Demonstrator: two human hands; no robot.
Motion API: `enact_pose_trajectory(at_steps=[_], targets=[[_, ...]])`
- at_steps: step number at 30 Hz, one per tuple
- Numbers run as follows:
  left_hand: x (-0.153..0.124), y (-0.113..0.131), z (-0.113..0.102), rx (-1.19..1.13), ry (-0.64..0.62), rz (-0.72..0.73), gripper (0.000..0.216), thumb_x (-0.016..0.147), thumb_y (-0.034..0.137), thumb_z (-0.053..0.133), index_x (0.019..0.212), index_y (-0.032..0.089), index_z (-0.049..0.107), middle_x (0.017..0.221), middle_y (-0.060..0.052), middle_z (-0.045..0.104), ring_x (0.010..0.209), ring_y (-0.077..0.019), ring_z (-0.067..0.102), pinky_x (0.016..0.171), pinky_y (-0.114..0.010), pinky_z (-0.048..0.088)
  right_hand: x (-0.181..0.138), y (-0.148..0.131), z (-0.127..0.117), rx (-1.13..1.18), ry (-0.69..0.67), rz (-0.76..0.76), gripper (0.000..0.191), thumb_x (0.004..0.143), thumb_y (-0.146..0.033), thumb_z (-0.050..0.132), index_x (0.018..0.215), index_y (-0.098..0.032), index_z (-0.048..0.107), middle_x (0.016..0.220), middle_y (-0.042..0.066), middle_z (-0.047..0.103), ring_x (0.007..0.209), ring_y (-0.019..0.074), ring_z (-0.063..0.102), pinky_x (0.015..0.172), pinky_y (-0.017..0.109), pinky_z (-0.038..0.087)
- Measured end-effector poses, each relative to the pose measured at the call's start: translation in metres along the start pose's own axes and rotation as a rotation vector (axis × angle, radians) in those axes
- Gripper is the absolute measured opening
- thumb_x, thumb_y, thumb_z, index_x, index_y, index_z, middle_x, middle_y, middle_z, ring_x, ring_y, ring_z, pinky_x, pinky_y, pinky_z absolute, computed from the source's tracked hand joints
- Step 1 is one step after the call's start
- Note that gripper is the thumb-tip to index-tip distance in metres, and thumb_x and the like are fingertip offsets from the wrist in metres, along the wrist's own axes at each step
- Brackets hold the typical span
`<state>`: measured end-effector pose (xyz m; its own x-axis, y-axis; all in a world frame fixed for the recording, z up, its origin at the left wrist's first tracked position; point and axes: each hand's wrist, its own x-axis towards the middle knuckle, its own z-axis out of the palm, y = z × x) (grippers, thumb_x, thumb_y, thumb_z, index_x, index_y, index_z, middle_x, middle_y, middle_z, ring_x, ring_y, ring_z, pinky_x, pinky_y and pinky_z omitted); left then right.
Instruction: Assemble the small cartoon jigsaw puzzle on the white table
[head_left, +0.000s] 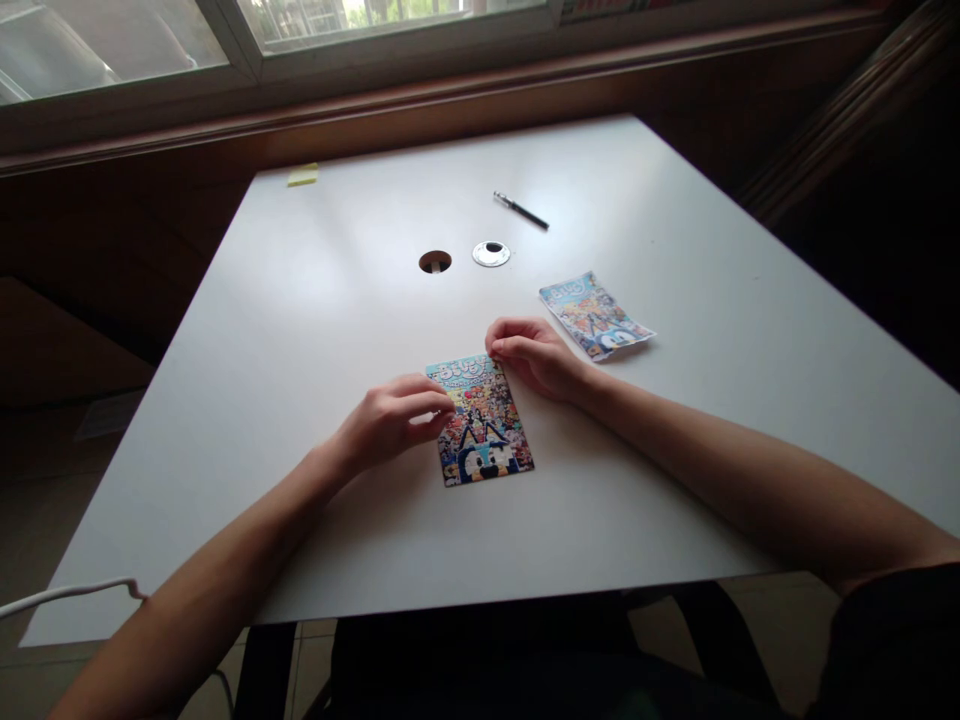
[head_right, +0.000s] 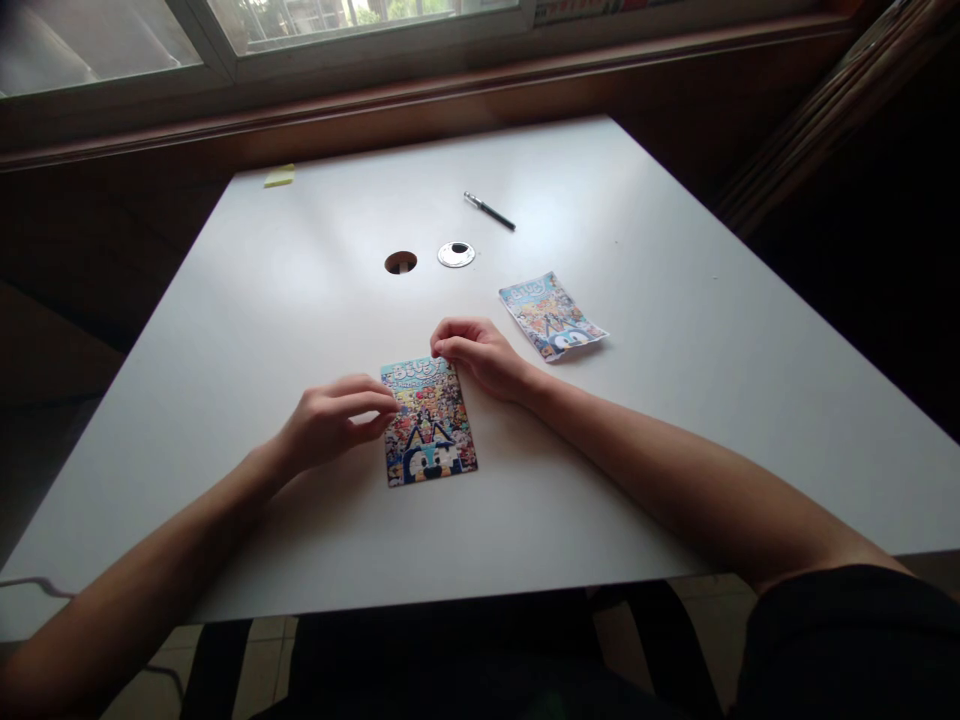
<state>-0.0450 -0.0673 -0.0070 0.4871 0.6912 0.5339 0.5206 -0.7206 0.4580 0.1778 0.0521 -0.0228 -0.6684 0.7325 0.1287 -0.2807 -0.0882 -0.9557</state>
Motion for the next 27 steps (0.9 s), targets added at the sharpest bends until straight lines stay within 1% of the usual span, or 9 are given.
enact_pose_trajectory(at_steps=[2, 5, 7, 12, 17, 27], targets=[[0.004, 0.011, 0.009, 0.012, -0.057, 0.053, 0.009, 0.092, 0.016, 0.063, 0.1, 0.019, 0.067, 0.093, -0.006, 0.072, 0.084, -0.0148, 0.065, 0.077, -0.029, 0.056, 0.0, 0.0, 0.0, -0.006, -0.002, -0.006, 0.006, 0.075, -0.018, 0.066, 0.07, -0.016, 0.067, 0.067, -0.001, 0.057, 0.067, 0.0127, 0.045, 0.067, 0.028, 0.032], [0.008, 0.024, 0.02, 0.079, -0.071, 0.126, 0.008, 0.093, 0.018, 0.063, 0.101, 0.018, 0.065, 0.094, -0.006, 0.071, 0.087, -0.0165, 0.064, 0.081, -0.033, 0.055, 0.0, 0.0, 0.0, -0.018, 0.003, -0.009, 0.007, 0.076, -0.019, 0.066, 0.07, -0.016, 0.066, 0.067, -0.001, 0.057, 0.067, 0.0128, 0.045, 0.067, 0.028, 0.032], [0.009, 0.028, 0.025, 0.123, -0.086, 0.171, 0.009, 0.094, 0.018, 0.061, 0.102, 0.018, 0.064, 0.093, -0.006, 0.071, 0.089, -0.0176, 0.063, 0.081, -0.033, 0.054, 0.001, 0.0, 0.0, -0.026, 0.009, -0.008, 0.007, 0.075, -0.02, 0.066, 0.07, -0.016, 0.066, 0.067, -0.001, 0.057, 0.067, 0.0131, 0.044, 0.066, 0.028, 0.033], [0.011, 0.03, 0.031, 0.211, -0.154, 0.231, 0.012, 0.097, 0.018, 0.056, 0.105, 0.017, 0.064, 0.094, -0.006, 0.072, 0.091, -0.0188, 0.063, 0.08, -0.034, 0.052, 0.001, 0.0, 0.001, -0.039, 0.018, -0.013, 0.007, 0.074, -0.022, 0.066, 0.069, -0.017, 0.066, 0.067, -0.001, 0.056, 0.067, 0.0132, 0.044, 0.066, 0.028, 0.032], [0.013, 0.031, 0.033, 0.248, -0.174, 0.262, 0.011, 0.099, 0.021, 0.055, 0.1, 0.018, 0.065, 0.092, -0.006, 0.072, 0.092, -0.0192, 0.063, 0.077, -0.033, 0.05, 0.001, -0.001, 0.001, -0.031, 0.014, -0.013, 0.007, 0.074, -0.021, 0.066, 0.069, -0.017, 0.066, 0.067, -0.001, 0.056, 0.067, 0.0131, 0.043, 0.066, 0.028, 0.032], [0.012, 0.03, 0.035, 0.26, -0.209, 0.255, 0.011, 0.099, 0.023, 0.056, 0.102, 0.019, 0.066, 0.092, -0.006, 0.07, 0.094, -0.0188, 0.062, 0.079, -0.033, 0.048, 0.001, 0.001, 0.0, -0.019, 0.006, -0.012, 0.006, 0.075, -0.02, 0.066, 0.07, -0.016, 0.066, 0.067, -0.002, 0.056, 0.067, 0.0126, 0.043, 0.066, 0.028, 0.031]])
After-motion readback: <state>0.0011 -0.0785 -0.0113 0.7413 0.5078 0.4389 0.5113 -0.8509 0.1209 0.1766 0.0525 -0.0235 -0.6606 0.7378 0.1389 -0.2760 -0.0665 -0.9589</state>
